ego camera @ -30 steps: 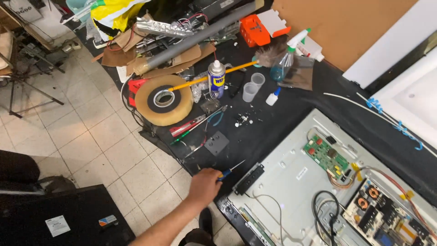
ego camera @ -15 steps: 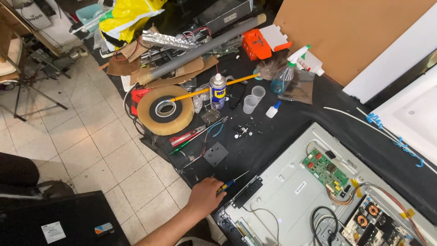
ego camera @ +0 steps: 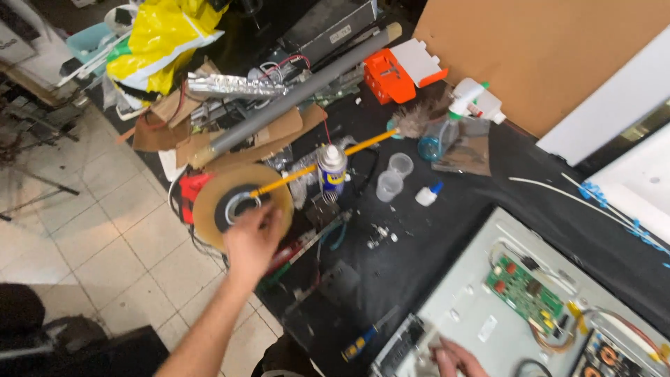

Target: Attaching components and brackets to a television chassis using a screwdriver and screws.

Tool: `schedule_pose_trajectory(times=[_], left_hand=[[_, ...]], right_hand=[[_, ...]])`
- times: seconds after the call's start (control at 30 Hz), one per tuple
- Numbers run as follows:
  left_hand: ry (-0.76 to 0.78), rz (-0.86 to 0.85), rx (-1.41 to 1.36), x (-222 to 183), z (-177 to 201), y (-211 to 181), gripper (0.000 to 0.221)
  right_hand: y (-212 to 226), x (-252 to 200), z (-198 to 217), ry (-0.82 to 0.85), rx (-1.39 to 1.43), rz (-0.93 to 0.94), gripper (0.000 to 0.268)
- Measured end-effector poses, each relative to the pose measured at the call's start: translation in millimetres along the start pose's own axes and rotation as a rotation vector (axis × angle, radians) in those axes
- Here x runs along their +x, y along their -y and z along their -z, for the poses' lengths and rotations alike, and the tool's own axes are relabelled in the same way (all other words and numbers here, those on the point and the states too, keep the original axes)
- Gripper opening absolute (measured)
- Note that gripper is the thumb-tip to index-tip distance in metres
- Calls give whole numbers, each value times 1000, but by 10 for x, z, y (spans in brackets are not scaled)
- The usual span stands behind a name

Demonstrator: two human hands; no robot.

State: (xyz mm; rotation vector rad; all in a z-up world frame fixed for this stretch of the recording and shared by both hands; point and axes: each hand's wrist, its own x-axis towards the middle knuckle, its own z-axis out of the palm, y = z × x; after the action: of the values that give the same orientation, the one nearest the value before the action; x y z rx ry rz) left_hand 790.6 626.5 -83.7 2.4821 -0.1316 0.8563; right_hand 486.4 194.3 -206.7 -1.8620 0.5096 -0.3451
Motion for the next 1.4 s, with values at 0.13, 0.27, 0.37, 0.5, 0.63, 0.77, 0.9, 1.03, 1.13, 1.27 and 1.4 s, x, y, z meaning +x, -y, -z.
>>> schedule_pose_trajectory(times=[0.13, 0.27, 0.37, 0.5, 0.63, 0.77, 0.9, 1.03, 1.13, 1.27, 1.4], left_hand=[[-52, -137, 307, 1033, -860, 615, 31], [180, -428, 199, 1799, -1729, 673, 83], [305, -485, 295, 2101, -2045, 565, 99], [215, -510, 356, 2395, -1921, 515, 75], [210, -404, 312, 2465, -2097, 842, 69], [237, -320, 289, 2618, -2115, 1065, 80], [265, -314, 290, 2669, -2059, 1101, 88], [280, -298, 289, 2696, -2059, 1103, 89], [316, -365, 303, 2725, -2126, 1114, 96], [349, -423, 79, 2774, -1963, 1000, 113], [535, -647, -204, 2619, -1925, 610, 109]], right_hand=[[2075, 1415, -1231, -47, -231, 146, 23], [2712, 3094, -2481, 106, -283, 245, 29], [2456, 4259, -3185, 217, -315, 127, 41], [1807, 5485, -3864, 265, -637, 78, 55], [2212, 5558, -4181, 324, -693, 138, 64], [2307, 5601, -4215, 451, -688, 131, 114], [2415, 5607, -4069, 451, -893, 229, 127], [2207, 5547, -3822, 482, -986, 327, 73], [2388, 5423, -3565, 505, -1134, 518, 53], [3060, 5058, -3237, 597, -1133, 659, 48], [3636, 4737, -3172, 696, -1051, 720, 48]])
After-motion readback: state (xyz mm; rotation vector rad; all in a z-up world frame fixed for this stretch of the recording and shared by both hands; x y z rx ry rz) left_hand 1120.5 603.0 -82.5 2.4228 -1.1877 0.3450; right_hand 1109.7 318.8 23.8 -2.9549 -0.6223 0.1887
